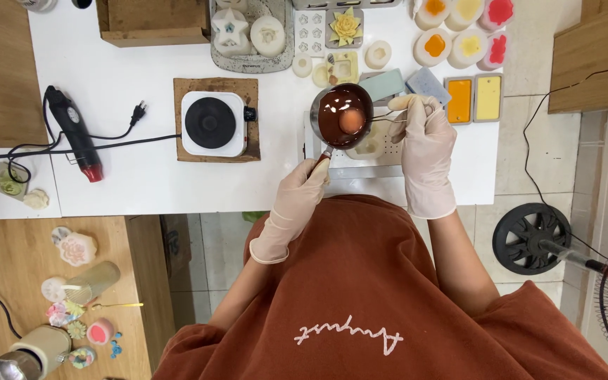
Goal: The person ladles melted orange wax from a melting pot on a small hot plate and pours it into a flower-shaped candle mold on the table. They then use a pencil-like tool to spread and level the wax inside the mold before setting the tool down.
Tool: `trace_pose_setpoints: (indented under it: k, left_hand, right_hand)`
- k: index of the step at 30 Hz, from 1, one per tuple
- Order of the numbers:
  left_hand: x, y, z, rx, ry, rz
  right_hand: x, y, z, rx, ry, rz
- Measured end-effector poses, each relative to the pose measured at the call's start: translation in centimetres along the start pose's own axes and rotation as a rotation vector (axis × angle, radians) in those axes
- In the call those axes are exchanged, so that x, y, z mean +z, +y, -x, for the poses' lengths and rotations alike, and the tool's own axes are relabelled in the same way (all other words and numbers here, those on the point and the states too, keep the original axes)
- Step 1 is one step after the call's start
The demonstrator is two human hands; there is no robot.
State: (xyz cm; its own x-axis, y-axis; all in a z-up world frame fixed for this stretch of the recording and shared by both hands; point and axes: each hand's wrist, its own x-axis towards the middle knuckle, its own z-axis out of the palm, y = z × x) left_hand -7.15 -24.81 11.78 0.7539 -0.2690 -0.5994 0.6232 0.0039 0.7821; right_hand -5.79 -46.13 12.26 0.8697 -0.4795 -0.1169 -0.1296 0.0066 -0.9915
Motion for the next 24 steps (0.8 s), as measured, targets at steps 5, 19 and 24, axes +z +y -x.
trace_pose_setpoints:
  k: [5, 19, 24]
  left_hand:
    - [0.1, 0.2, -0.3, -0.030, 0.001, -0.027]
    - [-0.5, -0.2, -0.5, -0.001, 0.005, -0.037]
    - [-0.7, -0.4, -0.7, 0.009, 0.004, -0.015]
  right_hand:
    - [-0.2, 0.3, -0.2, 0.011, 0.016, -0.005]
    - [-1.1, 1.3, -0.3, -0.009, 0.005, -0.057]
    - [-1.4, 1.5, -0.2, -0.017, 0.029, -0.058]
